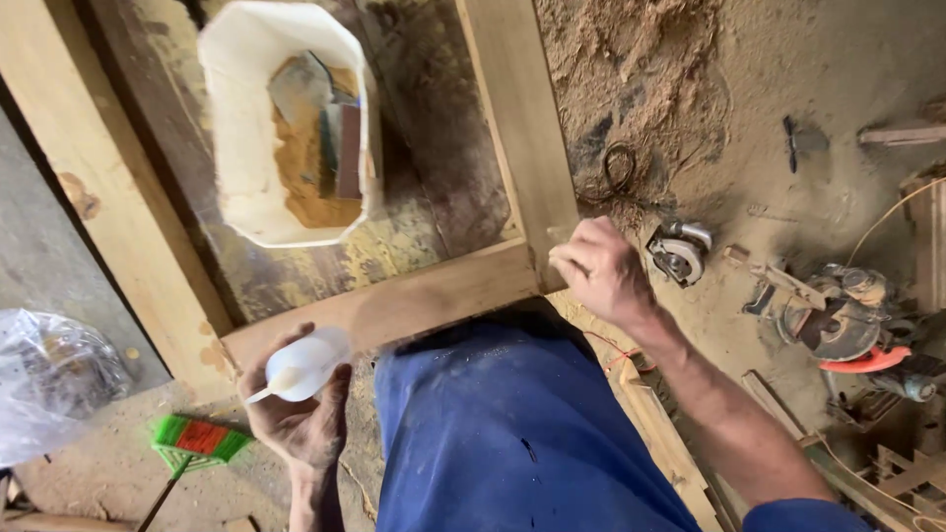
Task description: Apply glue to wooden planks and assemble them into a frame, checking for squareness and sanding the edges.
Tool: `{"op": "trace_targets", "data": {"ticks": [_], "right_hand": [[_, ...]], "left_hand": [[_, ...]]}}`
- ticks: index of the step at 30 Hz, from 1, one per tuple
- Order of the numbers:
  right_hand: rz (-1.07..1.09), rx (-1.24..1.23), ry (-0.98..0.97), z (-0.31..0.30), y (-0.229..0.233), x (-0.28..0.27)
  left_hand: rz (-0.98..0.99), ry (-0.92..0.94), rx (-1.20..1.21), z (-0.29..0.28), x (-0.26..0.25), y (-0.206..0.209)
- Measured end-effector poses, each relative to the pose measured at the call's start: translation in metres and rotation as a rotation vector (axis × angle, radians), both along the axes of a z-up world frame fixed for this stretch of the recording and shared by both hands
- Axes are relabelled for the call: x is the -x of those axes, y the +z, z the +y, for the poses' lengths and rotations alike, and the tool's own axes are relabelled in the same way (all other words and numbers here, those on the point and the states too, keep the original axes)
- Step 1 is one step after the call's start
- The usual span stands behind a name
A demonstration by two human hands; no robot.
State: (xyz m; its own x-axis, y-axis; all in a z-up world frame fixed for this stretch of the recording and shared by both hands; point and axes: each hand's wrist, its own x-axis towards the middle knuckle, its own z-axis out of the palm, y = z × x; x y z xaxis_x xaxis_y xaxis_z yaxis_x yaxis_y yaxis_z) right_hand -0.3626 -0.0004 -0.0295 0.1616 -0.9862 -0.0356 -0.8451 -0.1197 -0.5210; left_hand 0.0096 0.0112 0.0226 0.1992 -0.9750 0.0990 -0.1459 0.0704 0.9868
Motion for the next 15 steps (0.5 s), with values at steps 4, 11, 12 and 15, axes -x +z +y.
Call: {"op": "trace_targets", "data": {"ticks": [4, 11, 12, 15], "right_hand": [[-0.023, 0.339, 0.038, 0.018, -0.009, -0.01], [0.375, 0.273, 0.19, 0.082, -0.051, 0.006], [0.37, 0.275, 0.198, 0.08, -0.057, 0.008], [0.412, 0.086, 0.296, 0.074, -0.065, 0.005]], "left_hand": [[0.058, -0.018, -0.062, 0.03, 0.042, -0.009], [-0.019, 0.012, -0.099, 0.062, 0.1, 0.006], [-0.023, 0.021, -0.099, 0.067, 0.105, 0.006], [-0.033, 0.064, -0.13, 0.077, 0.112, 0.004]]}}
